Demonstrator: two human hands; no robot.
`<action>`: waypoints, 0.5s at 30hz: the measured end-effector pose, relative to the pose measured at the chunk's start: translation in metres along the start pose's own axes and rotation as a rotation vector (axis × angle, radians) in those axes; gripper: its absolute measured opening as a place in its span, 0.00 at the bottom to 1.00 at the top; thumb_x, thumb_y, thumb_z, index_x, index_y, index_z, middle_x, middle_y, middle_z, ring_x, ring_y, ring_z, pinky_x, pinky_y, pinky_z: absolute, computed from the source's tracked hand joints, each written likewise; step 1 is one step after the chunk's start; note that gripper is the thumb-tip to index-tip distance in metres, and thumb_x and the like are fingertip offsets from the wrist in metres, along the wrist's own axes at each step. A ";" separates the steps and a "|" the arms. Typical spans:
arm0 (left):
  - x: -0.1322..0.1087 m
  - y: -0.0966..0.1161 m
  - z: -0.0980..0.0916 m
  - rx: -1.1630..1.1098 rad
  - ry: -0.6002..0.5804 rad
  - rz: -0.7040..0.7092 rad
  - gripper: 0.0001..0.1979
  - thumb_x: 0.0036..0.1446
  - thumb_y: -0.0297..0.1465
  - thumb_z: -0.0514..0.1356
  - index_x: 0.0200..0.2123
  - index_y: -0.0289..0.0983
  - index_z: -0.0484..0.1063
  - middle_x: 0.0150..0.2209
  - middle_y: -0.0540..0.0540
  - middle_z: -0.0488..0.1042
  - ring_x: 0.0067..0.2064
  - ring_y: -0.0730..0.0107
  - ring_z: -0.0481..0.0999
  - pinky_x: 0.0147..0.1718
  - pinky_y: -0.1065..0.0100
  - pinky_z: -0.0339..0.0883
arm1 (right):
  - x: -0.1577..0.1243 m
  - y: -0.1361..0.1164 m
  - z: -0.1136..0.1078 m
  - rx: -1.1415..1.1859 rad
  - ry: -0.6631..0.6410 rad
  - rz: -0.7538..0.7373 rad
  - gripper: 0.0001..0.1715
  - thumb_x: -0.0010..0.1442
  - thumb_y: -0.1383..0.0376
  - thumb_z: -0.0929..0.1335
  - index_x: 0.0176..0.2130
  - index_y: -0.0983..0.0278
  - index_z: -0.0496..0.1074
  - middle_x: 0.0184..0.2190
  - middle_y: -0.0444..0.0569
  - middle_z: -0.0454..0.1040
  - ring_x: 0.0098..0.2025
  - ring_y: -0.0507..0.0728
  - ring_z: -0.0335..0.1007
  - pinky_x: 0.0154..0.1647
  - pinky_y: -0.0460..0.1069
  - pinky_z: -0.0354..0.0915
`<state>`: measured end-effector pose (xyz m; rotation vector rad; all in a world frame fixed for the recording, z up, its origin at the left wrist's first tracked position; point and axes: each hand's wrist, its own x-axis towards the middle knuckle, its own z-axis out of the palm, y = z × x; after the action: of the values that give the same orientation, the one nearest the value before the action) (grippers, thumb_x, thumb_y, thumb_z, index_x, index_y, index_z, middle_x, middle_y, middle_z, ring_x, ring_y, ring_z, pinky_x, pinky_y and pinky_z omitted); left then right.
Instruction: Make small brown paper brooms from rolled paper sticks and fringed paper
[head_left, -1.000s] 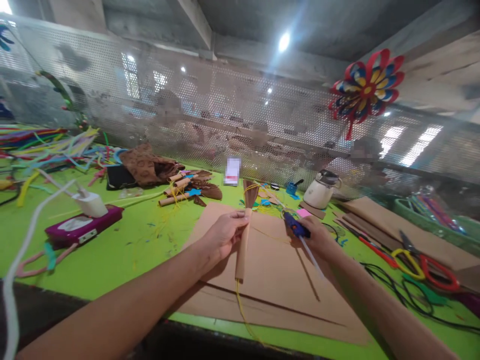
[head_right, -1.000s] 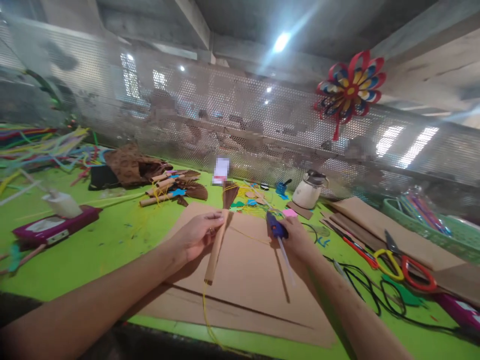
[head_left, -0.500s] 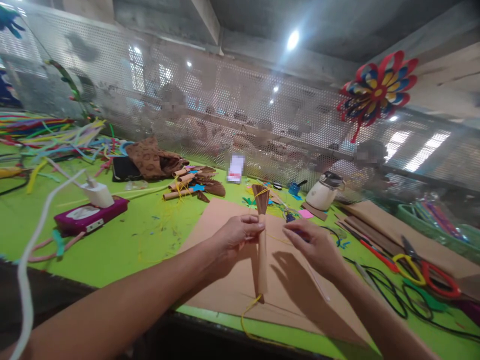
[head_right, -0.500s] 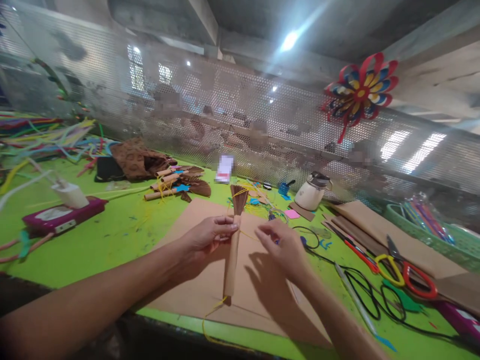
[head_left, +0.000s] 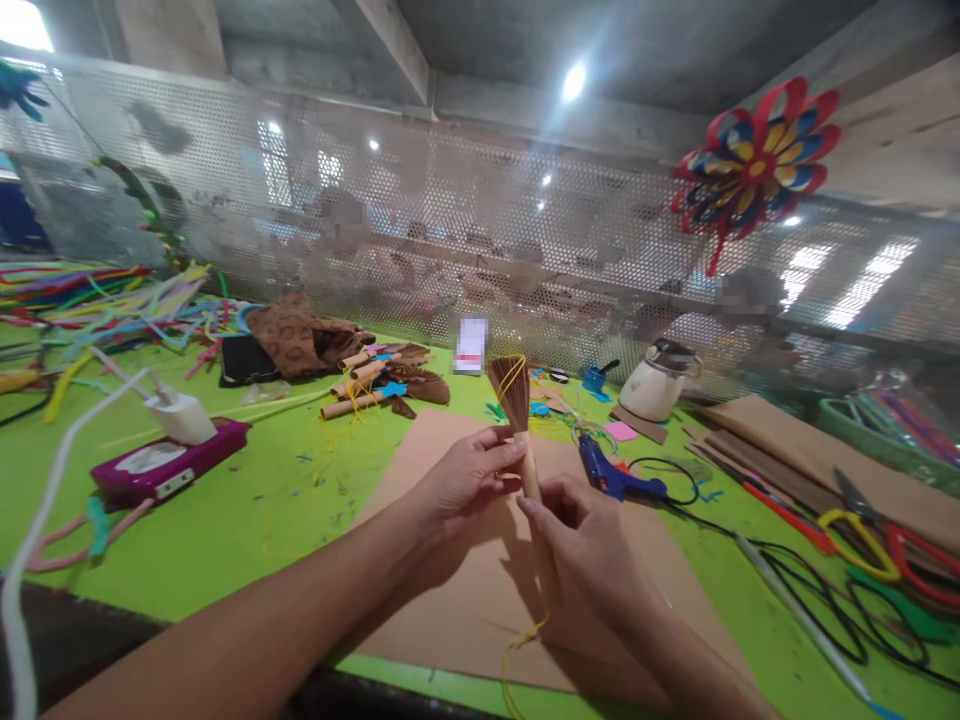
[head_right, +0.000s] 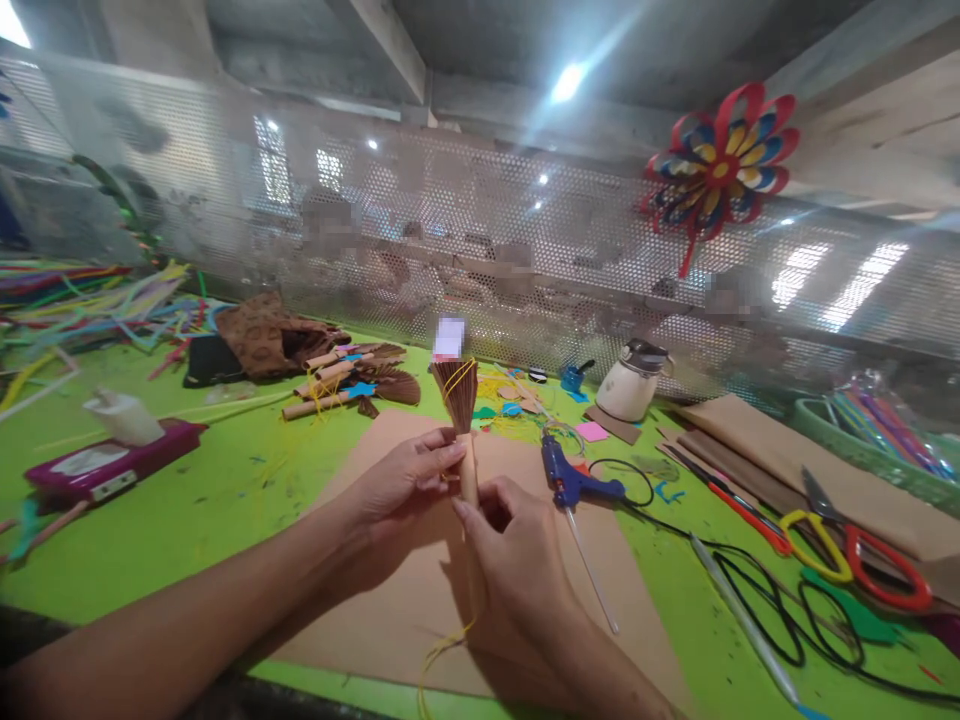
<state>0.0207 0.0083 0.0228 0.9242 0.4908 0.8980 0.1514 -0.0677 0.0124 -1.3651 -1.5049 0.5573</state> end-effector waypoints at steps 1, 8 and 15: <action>0.000 0.000 -0.001 0.018 0.007 0.002 0.16 0.43 0.33 0.70 0.36 0.34 0.75 0.33 0.48 0.74 0.34 0.74 0.71 0.35 0.70 0.62 | -0.001 -0.001 0.000 0.000 -0.003 0.003 0.13 0.55 0.59 0.68 0.26 0.67 0.70 0.20 0.44 0.70 0.22 0.51 0.63 0.22 0.45 0.60; 0.000 0.001 0.000 0.048 -0.011 -0.043 0.14 0.46 0.34 0.69 0.36 0.33 0.77 0.34 0.45 0.76 0.36 0.72 0.71 0.37 0.71 0.62 | -0.007 -0.004 -0.002 -0.056 0.018 -0.024 0.09 0.56 0.64 0.67 0.25 0.65 0.68 0.18 0.43 0.70 0.21 0.50 0.63 0.21 0.44 0.59; -0.004 0.005 0.003 0.005 -0.027 -0.068 0.13 0.50 0.33 0.67 0.38 0.33 0.77 0.35 0.43 0.76 0.39 0.70 0.72 0.43 0.68 0.63 | -0.007 -0.002 -0.003 -0.059 0.033 -0.085 0.08 0.56 0.66 0.66 0.26 0.65 0.68 0.20 0.43 0.70 0.21 0.49 0.63 0.21 0.44 0.58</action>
<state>0.0184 0.0050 0.0285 0.9183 0.4986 0.8218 0.1521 -0.0752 0.0132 -1.3424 -1.5554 0.4384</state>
